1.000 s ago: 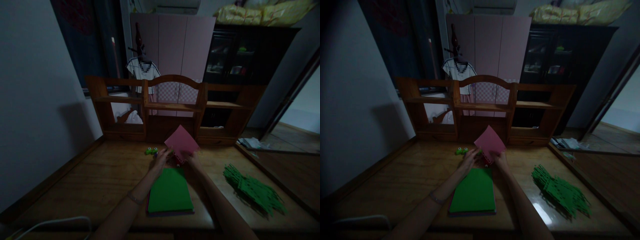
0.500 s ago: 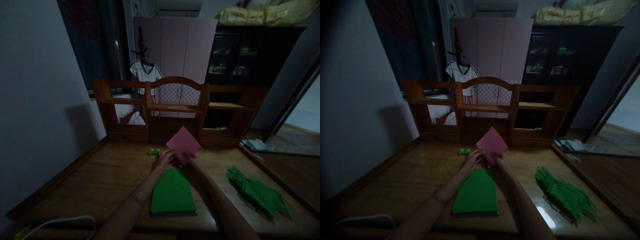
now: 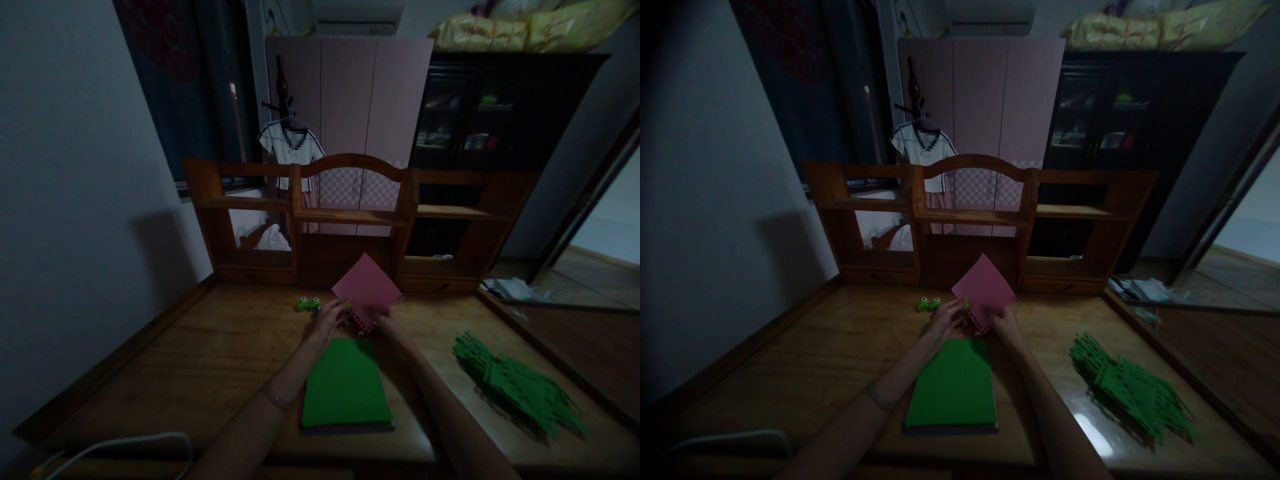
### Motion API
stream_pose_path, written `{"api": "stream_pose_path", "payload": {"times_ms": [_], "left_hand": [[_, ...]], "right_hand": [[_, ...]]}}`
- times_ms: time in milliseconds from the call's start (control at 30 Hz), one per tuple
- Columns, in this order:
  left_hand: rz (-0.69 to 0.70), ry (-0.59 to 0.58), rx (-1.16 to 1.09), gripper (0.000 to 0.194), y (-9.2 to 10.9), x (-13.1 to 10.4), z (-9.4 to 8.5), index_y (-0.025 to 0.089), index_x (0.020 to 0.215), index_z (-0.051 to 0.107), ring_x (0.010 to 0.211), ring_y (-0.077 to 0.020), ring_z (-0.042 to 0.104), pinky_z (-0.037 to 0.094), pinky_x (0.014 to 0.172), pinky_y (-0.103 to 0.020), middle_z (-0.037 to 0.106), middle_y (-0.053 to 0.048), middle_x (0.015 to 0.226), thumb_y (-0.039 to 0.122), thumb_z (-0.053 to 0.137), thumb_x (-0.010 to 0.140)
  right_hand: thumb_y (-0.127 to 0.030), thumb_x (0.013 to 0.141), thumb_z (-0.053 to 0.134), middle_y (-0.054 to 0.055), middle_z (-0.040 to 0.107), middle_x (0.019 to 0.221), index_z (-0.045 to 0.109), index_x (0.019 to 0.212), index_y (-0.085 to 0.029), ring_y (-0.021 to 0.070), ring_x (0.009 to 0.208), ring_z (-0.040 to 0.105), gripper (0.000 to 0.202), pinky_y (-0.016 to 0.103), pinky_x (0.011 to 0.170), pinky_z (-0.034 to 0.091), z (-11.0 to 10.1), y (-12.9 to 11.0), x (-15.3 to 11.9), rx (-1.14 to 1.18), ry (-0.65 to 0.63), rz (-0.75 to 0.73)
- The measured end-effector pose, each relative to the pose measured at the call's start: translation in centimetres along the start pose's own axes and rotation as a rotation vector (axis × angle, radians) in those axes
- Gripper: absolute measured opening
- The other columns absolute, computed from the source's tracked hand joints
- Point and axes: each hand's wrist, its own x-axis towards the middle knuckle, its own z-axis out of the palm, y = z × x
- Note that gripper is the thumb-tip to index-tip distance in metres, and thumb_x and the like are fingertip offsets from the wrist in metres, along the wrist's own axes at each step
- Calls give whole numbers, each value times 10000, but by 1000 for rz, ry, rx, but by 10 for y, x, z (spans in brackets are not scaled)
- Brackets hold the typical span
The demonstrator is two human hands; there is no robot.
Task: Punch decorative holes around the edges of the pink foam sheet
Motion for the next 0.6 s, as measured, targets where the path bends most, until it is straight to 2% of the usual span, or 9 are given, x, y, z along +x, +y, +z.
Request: {"api": "stream_pose_path", "payload": {"times_ms": [300, 467, 600], "left_hand": [[-17, 30, 43, 312, 3, -2, -1, 158, 846, 689, 912, -208, 615, 456, 857, -344, 648, -95, 1046, 349, 758, 609], [-16, 14, 55, 328, 3, -1, 0, 150, 873, 686, 898, -205, 617, 463, 847, -333, 655, -102, 1028, 343, 756, 618], [-1, 56, 24, 264, 7, -5, 4, 148, 793, 685, 867, -202, 627, 476, 822, -319, 671, -99, 962, 317, 762, 604]], "right_hand": [[-325, 662, 649, 100, 691, 949, 663, 944, -143, 250, 858, 639, 336, 389, 773, 510, -2, 6, 1, -29, -19, -14], [-342, 656, 661, 93, 698, 891, 675, 881, -157, 247, 818, 641, 292, 388, 757, 516, -2, 6, 2, -22, -20, -10], [-323, 674, 650, 98, 691, 923, 664, 910, -143, 253, 846, 637, 297, 384, 769, 509, -2, 3, 0, -46, -32, -19]]}}
